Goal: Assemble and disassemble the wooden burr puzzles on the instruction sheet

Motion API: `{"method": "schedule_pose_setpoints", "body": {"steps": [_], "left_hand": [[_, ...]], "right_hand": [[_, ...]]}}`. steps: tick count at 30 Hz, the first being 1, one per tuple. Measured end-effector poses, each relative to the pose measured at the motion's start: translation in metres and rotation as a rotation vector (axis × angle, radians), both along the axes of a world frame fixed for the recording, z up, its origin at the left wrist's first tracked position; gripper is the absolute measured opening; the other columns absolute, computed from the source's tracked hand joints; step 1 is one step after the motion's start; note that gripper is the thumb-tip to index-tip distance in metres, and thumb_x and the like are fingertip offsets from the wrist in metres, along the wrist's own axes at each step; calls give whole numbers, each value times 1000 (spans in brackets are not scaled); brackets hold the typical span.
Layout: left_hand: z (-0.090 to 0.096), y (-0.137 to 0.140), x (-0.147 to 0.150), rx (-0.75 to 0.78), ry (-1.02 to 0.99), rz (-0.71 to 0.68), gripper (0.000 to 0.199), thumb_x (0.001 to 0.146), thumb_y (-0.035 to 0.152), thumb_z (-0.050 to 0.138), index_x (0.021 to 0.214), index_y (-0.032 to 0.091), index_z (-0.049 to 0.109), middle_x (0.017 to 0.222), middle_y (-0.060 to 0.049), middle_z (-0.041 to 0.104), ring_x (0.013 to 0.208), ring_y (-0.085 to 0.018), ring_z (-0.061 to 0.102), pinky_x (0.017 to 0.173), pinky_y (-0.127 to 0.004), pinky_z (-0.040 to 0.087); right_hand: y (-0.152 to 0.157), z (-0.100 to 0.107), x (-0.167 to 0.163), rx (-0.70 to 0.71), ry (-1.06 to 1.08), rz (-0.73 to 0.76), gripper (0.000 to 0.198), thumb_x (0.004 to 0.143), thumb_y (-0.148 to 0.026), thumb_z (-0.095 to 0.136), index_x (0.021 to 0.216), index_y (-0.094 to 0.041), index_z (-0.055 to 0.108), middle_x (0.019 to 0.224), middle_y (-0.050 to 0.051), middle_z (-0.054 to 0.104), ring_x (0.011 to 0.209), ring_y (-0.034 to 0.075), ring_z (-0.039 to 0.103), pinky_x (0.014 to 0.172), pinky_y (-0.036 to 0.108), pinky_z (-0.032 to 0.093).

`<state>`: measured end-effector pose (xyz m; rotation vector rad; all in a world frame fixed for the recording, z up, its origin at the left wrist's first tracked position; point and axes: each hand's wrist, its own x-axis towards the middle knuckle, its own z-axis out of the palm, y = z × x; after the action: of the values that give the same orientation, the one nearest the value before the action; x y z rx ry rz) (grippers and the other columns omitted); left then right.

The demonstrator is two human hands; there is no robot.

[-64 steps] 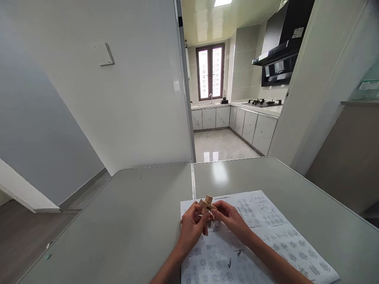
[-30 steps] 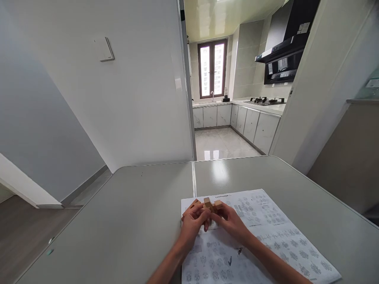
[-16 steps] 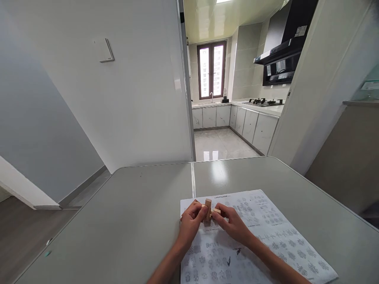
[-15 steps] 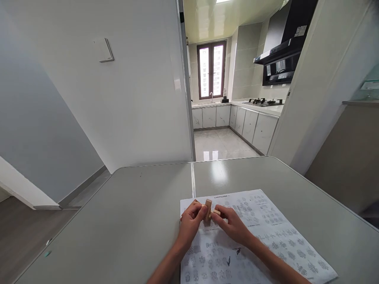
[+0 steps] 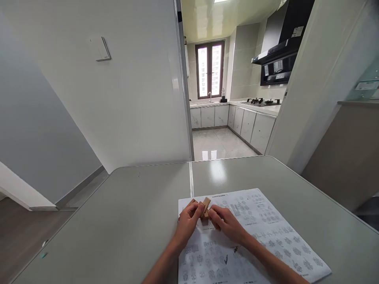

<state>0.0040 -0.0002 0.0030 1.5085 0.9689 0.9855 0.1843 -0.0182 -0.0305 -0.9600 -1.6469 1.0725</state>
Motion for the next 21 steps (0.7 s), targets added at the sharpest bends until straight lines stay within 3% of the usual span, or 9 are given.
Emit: {"method": "schedule_pose_setpoints", "body": {"steps": [7, 21], "left_hand": [[-4, 0, -2, -25, 46, -123, 45, 95, 59, 58, 80, 18, 67, 72, -1, 61, 72, -16, 57, 74, -28, 45], [5, -1, -4, -82, 69, -218, 46, 95, 61, 57, 75, 20, 66, 72, -1, 62, 71, -18, 56, 75, -29, 45]], "right_hand": [[5, -4, 5, -36, 20, -147, 48, 102, -59, 46, 69, -24, 38, 60, -6, 39, 54, 12, 37, 53, 27, 31], [6, -6, 9, -10, -51, -129, 48, 101, -58, 44, 68, -24, 37, 62, -5, 41, 57, 13, 38, 55, 27, 34]]}}
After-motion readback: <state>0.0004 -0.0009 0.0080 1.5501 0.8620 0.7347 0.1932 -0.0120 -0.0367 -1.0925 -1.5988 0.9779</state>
